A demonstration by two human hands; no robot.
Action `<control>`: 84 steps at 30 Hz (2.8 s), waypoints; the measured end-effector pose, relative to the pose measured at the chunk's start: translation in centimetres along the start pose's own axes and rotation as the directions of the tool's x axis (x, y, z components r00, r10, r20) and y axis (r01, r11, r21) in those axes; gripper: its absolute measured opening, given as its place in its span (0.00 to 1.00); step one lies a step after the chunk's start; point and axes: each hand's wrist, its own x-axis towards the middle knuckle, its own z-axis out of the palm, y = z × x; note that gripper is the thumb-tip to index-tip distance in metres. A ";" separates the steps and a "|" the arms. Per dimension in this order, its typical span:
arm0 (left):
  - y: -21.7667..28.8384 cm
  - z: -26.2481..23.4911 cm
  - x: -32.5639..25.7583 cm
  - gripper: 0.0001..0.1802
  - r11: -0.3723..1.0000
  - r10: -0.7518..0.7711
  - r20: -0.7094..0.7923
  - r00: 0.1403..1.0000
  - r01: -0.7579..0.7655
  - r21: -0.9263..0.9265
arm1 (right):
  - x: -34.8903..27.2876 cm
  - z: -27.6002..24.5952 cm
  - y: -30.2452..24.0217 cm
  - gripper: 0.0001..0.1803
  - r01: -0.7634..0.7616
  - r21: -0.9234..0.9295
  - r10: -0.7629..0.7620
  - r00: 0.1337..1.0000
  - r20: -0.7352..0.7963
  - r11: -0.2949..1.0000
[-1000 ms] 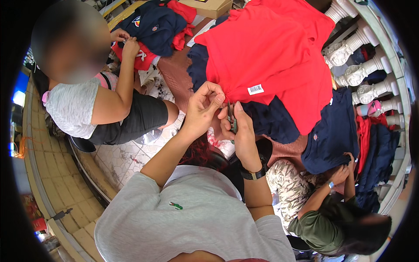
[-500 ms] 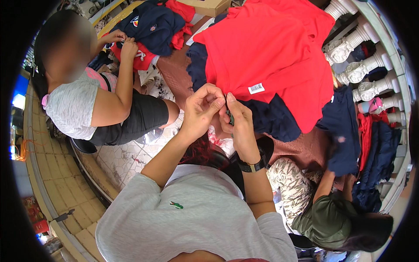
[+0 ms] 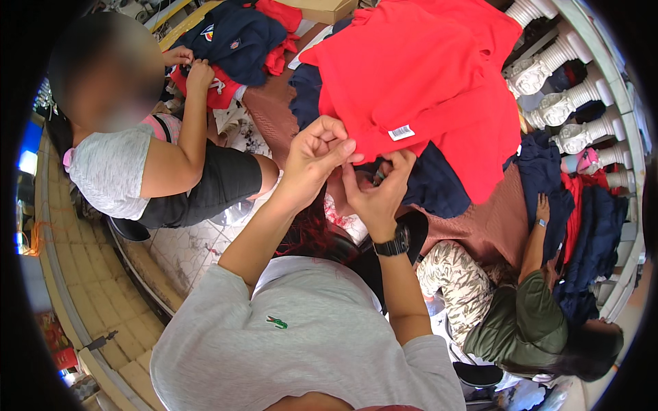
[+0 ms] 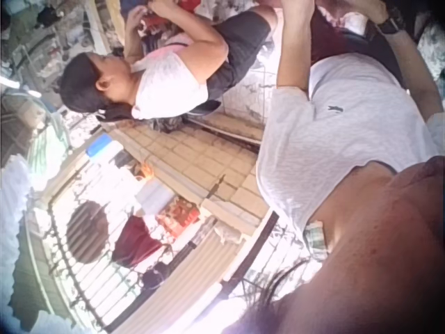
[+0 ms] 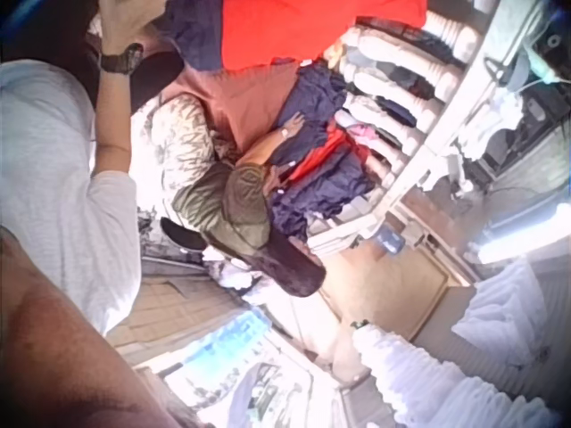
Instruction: The person uses a small pair of scissors to trim loose threads and tags from a red garment held in their hands. They repeatedly adjust the fabric to access different areas for trimming while seated in a workspace with other people nearby.
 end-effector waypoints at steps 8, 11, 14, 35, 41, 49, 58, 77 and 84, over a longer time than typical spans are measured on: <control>1.4 1.1 6.1 0.04 0.911 0.368 -0.038 0.929 -0.352 0.213 | 6.3 -2.2 -2.1 0.14 -0.101 0.162 0.099 0.995 0.024 0.982; 1.1 2.6 8.7 0.04 0.847 0.461 0.052 0.886 -0.457 0.271 | 9.1 -4.5 -2.5 0.06 -0.180 0.216 0.167 0.983 0.077 0.960; 1.3 3.8 10.6 0.04 0.512 0.518 0.266 0.813 -0.544 0.665 | 11.0 -6.9 -1.6 0.08 -0.241 0.118 0.234 0.970 0.067 0.963; -0.6 8.9 13.5 0.06 0.837 0.092 0.377 0.922 -0.276 0.473 | 15.7 -13.0 2.3 0.16 -0.262 -0.079 0.274 0.906 0.321 0.962; -0.2 8.8 13.3 0.06 0.937 -0.068 0.408 0.911 -0.082 0.339 | 16.1 -14.3 2.2 0.16 -0.401 -0.070 0.401 0.857 0.324 0.914; 0.8 9.9 13.6 0.06 0.917 -0.184 0.398 0.899 0.012 0.398 | 18.1 -15.7 -2.3 0.14 0.082 -0.453 0.115 0.913 0.390 0.888; 1.4 10.8 13.7 0.09 0.883 -0.266 0.386 0.883 0.063 0.465 | 18.2 -15.3 -4.4 0.10 0.218 -0.575 0.143 0.844 0.516 0.789; 1.1 9.3 13.4 0.14 0.840 -0.222 0.628 0.746 -0.180 0.511 | 18.6 -18.2 -1.3 0.13 -0.172 -0.178 0.221 0.924 0.312 0.969; 0.1 10.5 10.2 0.12 0.586 0.118 0.578 0.808 -0.526 0.616 | 13.6 -20.6 3.7 0.13 -0.768 0.087 0.614 0.570 0.546 0.634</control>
